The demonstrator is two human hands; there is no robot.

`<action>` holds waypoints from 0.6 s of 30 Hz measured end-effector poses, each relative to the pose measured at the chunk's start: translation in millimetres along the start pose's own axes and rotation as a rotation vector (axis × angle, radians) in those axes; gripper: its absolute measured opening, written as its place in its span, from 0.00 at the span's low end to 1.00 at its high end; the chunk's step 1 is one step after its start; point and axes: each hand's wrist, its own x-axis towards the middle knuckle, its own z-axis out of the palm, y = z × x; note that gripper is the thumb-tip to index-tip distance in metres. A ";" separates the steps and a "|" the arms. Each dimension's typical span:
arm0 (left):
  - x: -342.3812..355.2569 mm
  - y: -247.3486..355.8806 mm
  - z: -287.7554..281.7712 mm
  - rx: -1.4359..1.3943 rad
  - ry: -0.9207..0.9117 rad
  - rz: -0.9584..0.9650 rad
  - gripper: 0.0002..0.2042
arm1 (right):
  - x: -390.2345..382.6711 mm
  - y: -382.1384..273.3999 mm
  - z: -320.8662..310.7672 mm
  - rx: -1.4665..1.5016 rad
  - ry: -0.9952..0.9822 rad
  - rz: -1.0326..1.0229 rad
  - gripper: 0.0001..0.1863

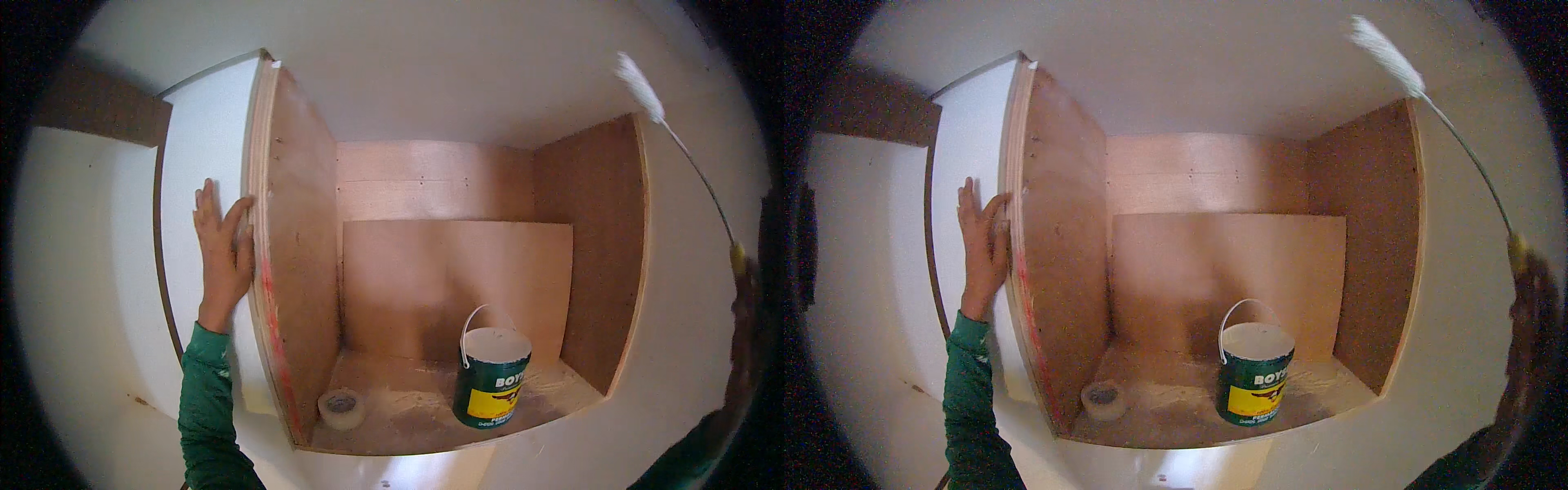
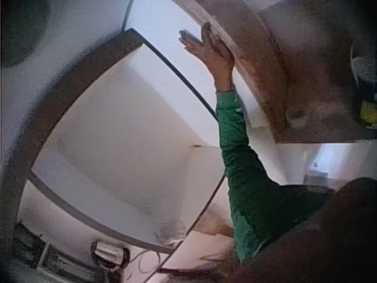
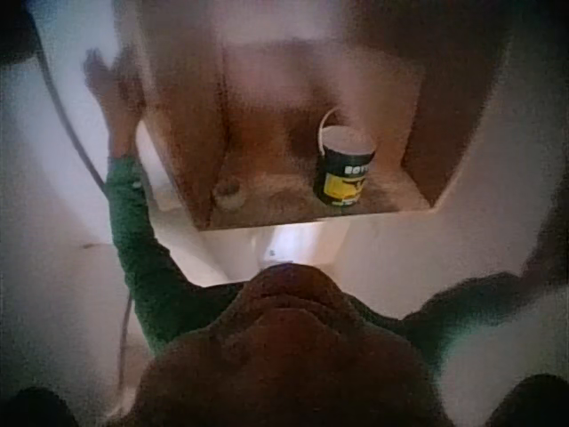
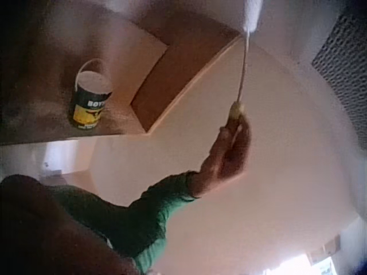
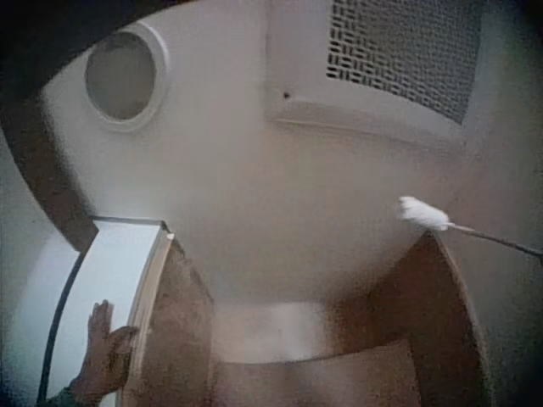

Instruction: The person paints the ceiling of a wooden alcove using a small paint roller and a bucket of white paint. They repeatedly dip the roller into the paint and apply it to the ceiling surface, occasionally using their left hand to steady themselves against the wooden structure.

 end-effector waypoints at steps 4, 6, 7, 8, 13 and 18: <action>-9.0 -2.6 -4.7 0.047 -0.037 0.027 0.22 | -123.6 99.8 6.7 0.253 -0.072 0.464 0.31; -8.0 -6.8 16.3 0.002 0.012 0.082 0.21 | -198.4 120.1 -9.7 0.270 -0.139 0.639 0.35; -4.8 -7.4 17.9 0.038 0.029 0.102 0.20 | -227.0 121.2 -0.2 0.408 -0.095 0.709 0.33; -2.3 -5.9 14.3 0.058 0.016 0.096 0.19 | -246.5 124.4 0.7 0.523 -0.136 0.778 0.31; -3.5 -3.1 -2.7 0.202 -0.048 0.058 0.21 | -295.0 120.2 34.2 0.651 -0.243 1.040 0.29; -9.2 -15.7 21.4 0.126 -0.038 0.047 0.21 | -308.3 123.0 65.6 0.671 -0.167 0.984 0.24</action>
